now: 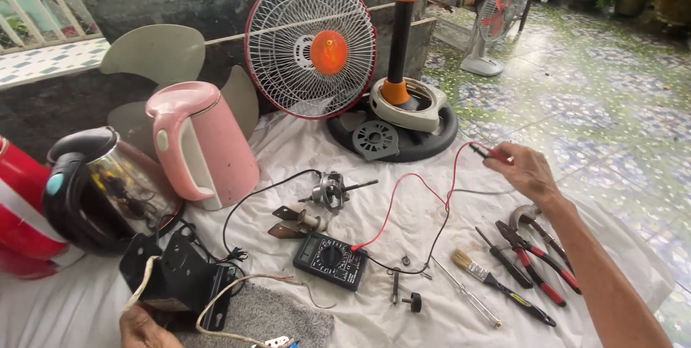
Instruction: Testing electrical components and circuits using a digital multimeter to diagnose faults.
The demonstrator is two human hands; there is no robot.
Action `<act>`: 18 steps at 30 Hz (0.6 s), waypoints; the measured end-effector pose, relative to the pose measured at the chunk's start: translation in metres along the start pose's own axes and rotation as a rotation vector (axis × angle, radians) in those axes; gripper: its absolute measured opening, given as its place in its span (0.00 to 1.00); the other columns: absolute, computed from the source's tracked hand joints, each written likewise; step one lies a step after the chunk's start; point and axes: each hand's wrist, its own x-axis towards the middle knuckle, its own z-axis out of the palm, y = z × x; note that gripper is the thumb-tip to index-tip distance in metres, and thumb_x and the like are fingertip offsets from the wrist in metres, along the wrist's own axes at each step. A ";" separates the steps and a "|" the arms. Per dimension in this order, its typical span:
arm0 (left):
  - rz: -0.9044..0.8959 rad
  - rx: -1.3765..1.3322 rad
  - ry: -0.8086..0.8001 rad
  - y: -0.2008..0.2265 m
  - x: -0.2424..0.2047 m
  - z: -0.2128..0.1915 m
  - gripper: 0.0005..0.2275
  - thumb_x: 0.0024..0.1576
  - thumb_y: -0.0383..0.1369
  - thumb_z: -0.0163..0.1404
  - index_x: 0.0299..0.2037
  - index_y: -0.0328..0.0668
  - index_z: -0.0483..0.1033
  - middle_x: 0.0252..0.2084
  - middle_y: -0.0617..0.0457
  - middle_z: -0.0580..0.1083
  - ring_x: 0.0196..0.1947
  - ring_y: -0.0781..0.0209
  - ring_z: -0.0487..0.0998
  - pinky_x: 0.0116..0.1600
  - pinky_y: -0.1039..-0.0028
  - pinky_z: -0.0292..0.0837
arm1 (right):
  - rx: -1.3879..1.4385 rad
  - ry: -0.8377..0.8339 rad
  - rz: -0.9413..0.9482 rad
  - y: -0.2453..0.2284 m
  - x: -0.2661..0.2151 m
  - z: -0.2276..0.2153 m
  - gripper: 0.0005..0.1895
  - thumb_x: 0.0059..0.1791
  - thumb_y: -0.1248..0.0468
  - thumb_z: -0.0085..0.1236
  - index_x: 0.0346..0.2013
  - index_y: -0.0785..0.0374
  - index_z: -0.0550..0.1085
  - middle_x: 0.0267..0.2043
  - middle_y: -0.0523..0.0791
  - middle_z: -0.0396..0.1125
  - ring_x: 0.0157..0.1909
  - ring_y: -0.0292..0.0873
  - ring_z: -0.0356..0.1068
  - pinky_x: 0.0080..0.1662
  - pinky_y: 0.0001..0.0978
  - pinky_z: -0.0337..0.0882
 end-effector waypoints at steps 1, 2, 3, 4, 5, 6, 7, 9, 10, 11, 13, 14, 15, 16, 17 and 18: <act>-0.004 0.003 0.009 0.004 0.001 -0.004 0.26 0.84 0.50 0.37 0.54 0.33 0.80 0.37 0.43 0.76 0.36 0.51 0.74 0.41 0.65 0.67 | -0.002 -0.004 -0.009 -0.012 0.002 -0.004 0.14 0.49 0.55 0.63 0.46 0.59 0.80 0.46 0.50 0.76 0.48 0.50 0.74 0.49 0.45 0.71; -0.039 0.089 0.001 0.008 0.001 -0.006 0.26 0.83 0.51 0.38 0.55 0.34 0.80 0.31 0.44 0.71 0.31 0.52 0.69 0.37 0.64 0.63 | 0.011 0.020 -0.012 -0.021 0.002 -0.009 0.13 0.51 0.56 0.62 0.46 0.60 0.78 0.44 0.50 0.75 0.40 0.48 0.70 0.41 0.41 0.69; -0.074 0.175 -0.006 0.012 0.001 -0.008 0.26 0.83 0.52 0.38 0.55 0.35 0.80 0.25 0.46 0.66 0.25 0.52 0.64 0.32 0.63 0.59 | 0.024 0.045 -0.014 -0.030 0.002 -0.014 0.12 0.53 0.58 0.62 0.46 0.61 0.76 0.42 0.49 0.73 0.32 0.45 0.66 0.33 0.37 0.67; -0.073 0.175 -0.010 0.010 0.000 -0.007 0.26 0.83 0.52 0.38 0.55 0.35 0.80 0.25 0.46 0.66 0.25 0.52 0.64 0.32 0.63 0.59 | 0.024 0.045 -0.011 -0.039 0.007 -0.018 0.12 0.53 0.58 0.62 0.46 0.61 0.76 0.42 0.49 0.73 0.32 0.45 0.66 0.33 0.37 0.67; -0.073 0.125 -0.001 0.007 0.000 -0.007 0.27 0.81 0.55 0.38 0.54 0.35 0.79 0.26 0.48 0.65 0.26 0.55 0.63 0.33 0.65 0.58 | 0.034 0.065 -0.057 -0.047 0.012 -0.023 0.11 0.53 0.58 0.62 0.46 0.61 0.76 0.40 0.48 0.72 0.33 0.45 0.66 0.34 0.37 0.67; -0.074 0.074 0.011 0.005 0.000 -0.005 0.29 0.80 0.57 0.39 0.52 0.35 0.78 0.26 0.51 0.64 0.27 0.58 0.63 0.34 0.68 0.58 | 0.044 0.086 -0.106 -0.057 0.018 -0.027 0.10 0.54 0.59 0.61 0.45 0.61 0.76 0.39 0.48 0.71 0.33 0.44 0.66 0.35 0.36 0.67; -0.072 0.073 0.011 0.018 0.000 -0.006 0.29 0.80 0.57 0.39 0.52 0.35 0.78 0.26 0.51 0.64 0.27 0.58 0.63 0.34 0.68 0.58 | 0.045 0.087 -0.105 -0.071 0.016 -0.032 0.10 0.54 0.59 0.61 0.45 0.61 0.76 0.39 0.48 0.71 0.33 0.44 0.66 0.35 0.36 0.67; -0.061 0.093 0.012 0.045 0.000 -0.008 0.24 0.83 0.47 0.38 0.55 0.33 0.81 0.37 0.42 0.77 0.33 0.50 0.72 0.37 0.64 0.64 | 0.146 0.118 -0.120 -0.102 0.015 -0.042 0.08 0.54 0.59 0.59 0.42 0.59 0.75 0.35 0.46 0.69 0.34 0.44 0.65 0.36 0.39 0.65; -0.062 0.098 0.015 0.048 0.001 -0.008 0.24 0.83 0.47 0.38 0.55 0.33 0.81 0.37 0.42 0.77 0.33 0.50 0.72 0.37 0.64 0.64 | 0.147 0.113 -0.122 -0.115 0.011 -0.045 0.08 0.54 0.59 0.59 0.42 0.59 0.75 0.35 0.46 0.69 0.34 0.44 0.65 0.36 0.39 0.65; -0.139 0.032 0.018 0.050 0.003 -0.006 0.28 0.78 0.55 0.38 0.53 0.35 0.80 0.32 0.48 0.68 0.31 0.55 0.66 0.37 0.65 0.61 | 0.402 0.073 -0.132 -0.128 0.008 -0.049 0.08 0.57 0.58 0.55 0.46 0.59 0.72 0.39 0.45 0.70 0.29 0.37 0.59 0.30 0.29 0.59; -0.215 -0.028 0.023 0.041 0.004 -0.004 0.33 0.74 0.63 0.37 0.51 0.36 0.78 0.26 0.53 0.59 0.29 0.59 0.60 0.36 0.66 0.57 | 0.660 0.024 -0.138 -0.152 -0.002 -0.050 0.09 0.59 0.58 0.52 0.50 0.59 0.69 0.43 0.44 0.70 0.24 0.30 0.54 0.24 0.20 0.54; -0.155 -0.008 0.037 0.033 0.005 -0.003 0.31 0.75 0.60 0.38 0.51 0.35 0.79 0.29 0.49 0.65 0.33 0.55 0.66 0.38 0.63 0.61 | 0.817 0.001 -0.218 -0.165 -0.008 -0.053 0.08 0.59 0.58 0.52 0.47 0.58 0.67 0.40 0.44 0.70 0.21 0.29 0.53 0.22 0.19 0.50; -0.096 0.012 0.051 0.025 0.005 -0.001 0.29 0.77 0.56 0.39 0.50 0.33 0.80 0.32 0.44 0.72 0.36 0.51 0.72 0.40 0.60 0.65 | 0.975 -0.024 -0.298 -0.177 -0.014 -0.056 0.08 0.58 0.58 0.53 0.44 0.57 0.65 0.37 0.44 0.69 0.18 0.27 0.52 0.19 0.17 0.45; -0.098 0.016 0.054 0.033 0.004 -0.003 0.29 0.77 0.56 0.39 0.50 0.33 0.80 0.32 0.44 0.72 0.36 0.51 0.72 0.40 0.60 0.65 | 0.974 -0.030 -0.298 -0.191 -0.024 -0.058 0.08 0.58 0.58 0.53 0.44 0.57 0.65 0.37 0.44 0.69 0.18 0.27 0.52 0.19 0.17 0.45; -0.111 -0.017 0.029 0.042 0.003 -0.004 0.28 0.77 0.54 0.39 0.48 0.33 0.78 0.31 0.46 0.69 0.35 0.54 0.68 0.40 0.62 0.62 | 1.018 -0.058 -0.349 -0.204 -0.033 -0.059 0.08 0.58 0.57 0.52 0.45 0.56 0.66 0.37 0.43 0.68 0.19 0.26 0.52 0.19 0.16 0.46; -0.117 -0.049 0.004 0.052 0.005 -0.007 0.26 0.77 0.52 0.39 0.47 0.32 0.76 0.30 0.49 0.66 0.34 0.58 0.63 0.40 0.65 0.59 | 1.067 -0.087 -0.399 -0.217 -0.043 -0.061 0.09 0.58 0.56 0.51 0.47 0.56 0.66 0.37 0.41 0.67 0.19 0.25 0.52 0.19 0.14 0.46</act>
